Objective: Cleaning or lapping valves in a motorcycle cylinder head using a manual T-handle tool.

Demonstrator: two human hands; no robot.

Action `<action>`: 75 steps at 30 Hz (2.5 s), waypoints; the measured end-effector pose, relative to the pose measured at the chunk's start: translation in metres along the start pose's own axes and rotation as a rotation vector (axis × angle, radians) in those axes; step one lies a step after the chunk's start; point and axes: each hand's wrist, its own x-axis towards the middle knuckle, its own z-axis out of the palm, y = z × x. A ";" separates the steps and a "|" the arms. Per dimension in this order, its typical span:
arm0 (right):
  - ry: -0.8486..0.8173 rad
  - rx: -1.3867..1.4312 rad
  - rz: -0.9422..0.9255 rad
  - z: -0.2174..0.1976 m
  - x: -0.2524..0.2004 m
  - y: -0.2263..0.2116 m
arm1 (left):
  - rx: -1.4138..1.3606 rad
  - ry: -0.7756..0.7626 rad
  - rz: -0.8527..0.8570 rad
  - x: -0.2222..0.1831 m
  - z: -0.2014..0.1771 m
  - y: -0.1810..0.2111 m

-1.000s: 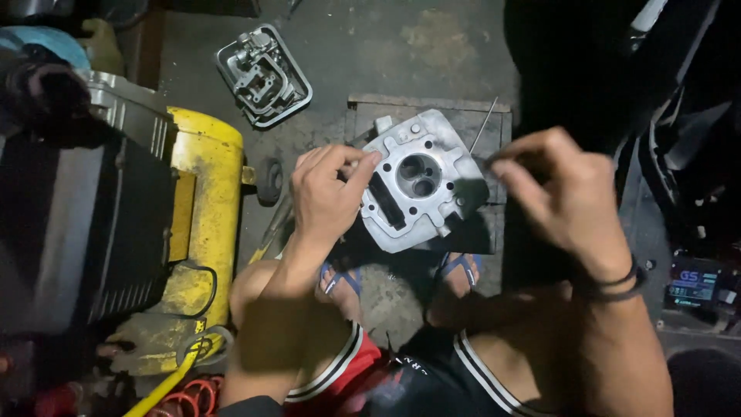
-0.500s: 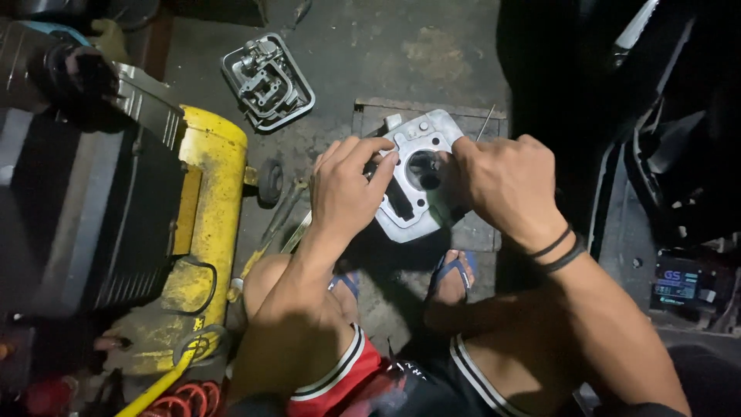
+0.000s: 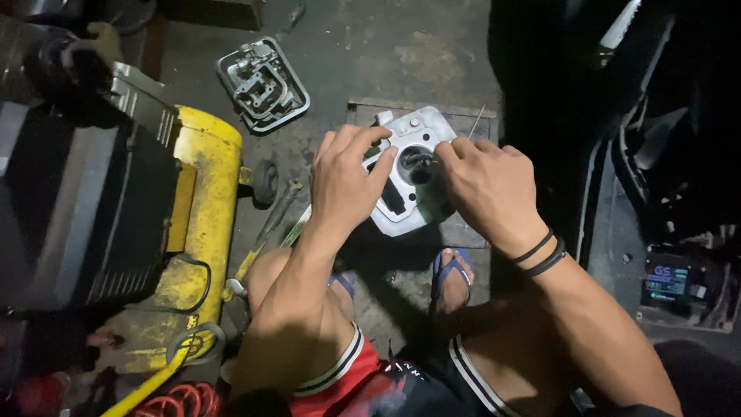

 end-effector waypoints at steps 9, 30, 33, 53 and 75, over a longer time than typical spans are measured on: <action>-0.072 0.103 0.070 0.007 0.009 -0.007 | 0.003 -0.023 -0.005 0.000 0.004 -0.001; -0.178 0.032 0.048 -0.019 0.013 -0.016 | 0.012 -0.186 -0.186 0.005 -0.005 -0.001; -0.111 -0.065 0.027 -0.007 0.011 -0.016 | 0.037 -0.183 -0.184 0.006 -0.003 -0.002; -0.013 -0.154 -0.024 -0.002 0.012 -0.010 | 0.047 -0.165 -0.176 0.003 0.001 -0.007; -0.132 -0.071 0.035 -0.009 0.011 -0.015 | 0.040 -0.196 -0.207 0.005 -0.007 0.002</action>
